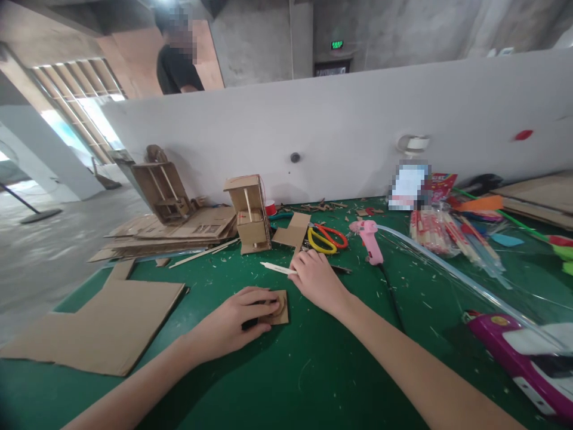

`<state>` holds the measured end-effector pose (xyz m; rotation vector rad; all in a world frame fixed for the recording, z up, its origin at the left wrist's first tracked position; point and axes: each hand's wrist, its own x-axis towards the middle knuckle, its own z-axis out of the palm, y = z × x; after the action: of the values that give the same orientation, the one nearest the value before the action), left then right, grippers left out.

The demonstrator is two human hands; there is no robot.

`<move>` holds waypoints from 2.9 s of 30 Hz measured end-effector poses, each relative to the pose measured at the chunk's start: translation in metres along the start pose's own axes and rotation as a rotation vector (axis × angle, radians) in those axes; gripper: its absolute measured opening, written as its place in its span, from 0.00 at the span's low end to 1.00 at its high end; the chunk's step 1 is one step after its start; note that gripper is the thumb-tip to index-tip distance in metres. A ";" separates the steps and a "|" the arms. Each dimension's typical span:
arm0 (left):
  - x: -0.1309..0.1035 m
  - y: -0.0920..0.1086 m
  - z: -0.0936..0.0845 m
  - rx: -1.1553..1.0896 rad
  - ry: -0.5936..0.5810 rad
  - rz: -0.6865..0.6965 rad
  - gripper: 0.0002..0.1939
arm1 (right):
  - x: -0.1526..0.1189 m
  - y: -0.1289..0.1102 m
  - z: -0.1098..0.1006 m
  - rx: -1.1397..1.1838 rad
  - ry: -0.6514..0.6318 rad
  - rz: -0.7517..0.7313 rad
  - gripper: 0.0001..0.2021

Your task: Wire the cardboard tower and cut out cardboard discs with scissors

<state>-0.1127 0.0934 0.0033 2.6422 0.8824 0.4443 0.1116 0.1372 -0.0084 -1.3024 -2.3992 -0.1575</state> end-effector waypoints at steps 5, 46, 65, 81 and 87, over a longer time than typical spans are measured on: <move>0.001 -0.001 -0.001 0.019 -0.006 0.013 0.17 | -0.005 0.001 -0.011 0.295 0.008 0.143 0.05; -0.013 0.002 0.018 0.455 0.063 0.139 0.15 | -0.009 -0.009 0.003 1.306 -0.277 0.454 0.08; -0.012 -0.002 0.019 0.502 0.067 0.165 0.19 | 0.000 -0.004 0.005 1.067 -0.514 0.405 0.10; -0.013 -0.003 0.023 0.433 0.094 0.140 0.18 | -0.011 -0.005 -0.001 0.964 -0.399 0.376 0.12; -0.014 -0.006 0.022 0.361 0.106 0.123 0.17 | -0.022 -0.014 -0.006 0.697 -0.255 0.181 0.11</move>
<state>-0.1180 0.0847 -0.0217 3.0394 0.9081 0.5001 0.1125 0.1110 -0.0102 -1.2200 -2.1858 0.8627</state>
